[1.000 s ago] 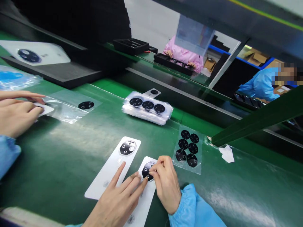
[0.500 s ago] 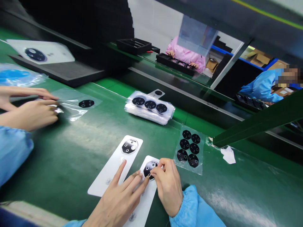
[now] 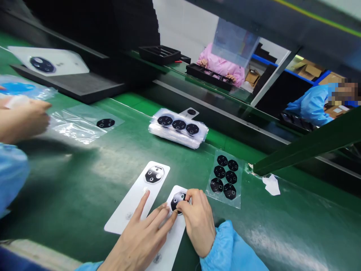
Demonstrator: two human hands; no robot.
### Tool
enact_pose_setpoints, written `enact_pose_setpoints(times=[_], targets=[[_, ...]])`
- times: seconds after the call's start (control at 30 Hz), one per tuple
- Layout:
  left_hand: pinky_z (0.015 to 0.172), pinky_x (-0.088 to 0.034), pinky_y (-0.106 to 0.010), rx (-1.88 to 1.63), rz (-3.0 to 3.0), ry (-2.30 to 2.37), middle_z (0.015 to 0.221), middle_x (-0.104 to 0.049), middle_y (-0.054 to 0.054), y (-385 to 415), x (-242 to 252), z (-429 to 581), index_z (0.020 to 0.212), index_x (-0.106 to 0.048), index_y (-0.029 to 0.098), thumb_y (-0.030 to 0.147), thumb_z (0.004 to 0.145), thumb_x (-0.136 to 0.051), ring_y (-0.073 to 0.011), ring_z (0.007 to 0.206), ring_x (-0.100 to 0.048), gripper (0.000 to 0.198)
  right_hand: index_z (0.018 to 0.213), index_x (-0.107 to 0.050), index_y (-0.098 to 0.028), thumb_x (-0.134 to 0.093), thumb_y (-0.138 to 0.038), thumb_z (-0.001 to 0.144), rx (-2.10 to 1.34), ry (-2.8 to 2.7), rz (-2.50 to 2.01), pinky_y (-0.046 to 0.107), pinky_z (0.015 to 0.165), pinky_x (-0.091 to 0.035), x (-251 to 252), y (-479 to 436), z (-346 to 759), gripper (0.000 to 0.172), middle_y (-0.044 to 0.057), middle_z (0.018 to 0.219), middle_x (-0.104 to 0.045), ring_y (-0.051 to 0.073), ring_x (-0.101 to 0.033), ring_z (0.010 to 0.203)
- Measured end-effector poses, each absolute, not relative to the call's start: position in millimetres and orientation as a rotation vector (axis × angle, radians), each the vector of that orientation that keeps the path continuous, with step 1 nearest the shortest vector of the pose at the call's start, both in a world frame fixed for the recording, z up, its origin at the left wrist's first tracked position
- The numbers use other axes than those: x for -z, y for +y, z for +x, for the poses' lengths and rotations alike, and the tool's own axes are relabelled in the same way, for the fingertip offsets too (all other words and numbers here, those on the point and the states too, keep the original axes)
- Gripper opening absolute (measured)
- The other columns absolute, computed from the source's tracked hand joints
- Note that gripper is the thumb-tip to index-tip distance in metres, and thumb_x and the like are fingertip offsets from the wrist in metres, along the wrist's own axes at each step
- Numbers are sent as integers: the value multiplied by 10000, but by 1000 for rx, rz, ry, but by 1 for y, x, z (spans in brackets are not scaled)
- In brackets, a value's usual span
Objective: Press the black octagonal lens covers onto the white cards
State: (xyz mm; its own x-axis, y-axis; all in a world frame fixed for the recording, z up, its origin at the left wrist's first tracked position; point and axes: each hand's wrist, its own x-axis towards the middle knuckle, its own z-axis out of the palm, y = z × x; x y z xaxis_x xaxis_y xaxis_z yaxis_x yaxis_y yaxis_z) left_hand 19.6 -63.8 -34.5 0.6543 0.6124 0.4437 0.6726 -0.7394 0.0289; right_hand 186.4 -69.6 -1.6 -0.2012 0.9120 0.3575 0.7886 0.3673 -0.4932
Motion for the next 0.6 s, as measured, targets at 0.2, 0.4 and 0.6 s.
enact_pose_setpoints(times=[0.2,0.4,0.6], targets=[[1101,-132,-618,686,-2723,-1085,896,-634,-67,-64,33,21,1046,-601,154,76,854,-349,-203,954,-585,325,822,-614,-203,-438,-68,873,-254,-2023,-1471,296,615,-422,1,-67,185,227,43,826,-460,177,-465,758],[1095,-134,-622,701,-2712,-1076,890,-634,-72,-63,34,21,1040,-606,154,81,843,-361,-204,946,-579,323,824,-620,-202,-435,-71,874,-228,-2010,-1448,293,608,-410,-1,-66,186,232,41,814,-451,175,-454,742],[1099,-132,-618,712,-2710,-1093,887,-637,-81,-64,29,22,1030,-611,141,69,849,-354,-201,960,-574,322,821,-618,-198,-426,-75,885,-200,-2031,-1475,289,603,-397,-1,-68,187,236,36,800,-442,172,-446,733]])
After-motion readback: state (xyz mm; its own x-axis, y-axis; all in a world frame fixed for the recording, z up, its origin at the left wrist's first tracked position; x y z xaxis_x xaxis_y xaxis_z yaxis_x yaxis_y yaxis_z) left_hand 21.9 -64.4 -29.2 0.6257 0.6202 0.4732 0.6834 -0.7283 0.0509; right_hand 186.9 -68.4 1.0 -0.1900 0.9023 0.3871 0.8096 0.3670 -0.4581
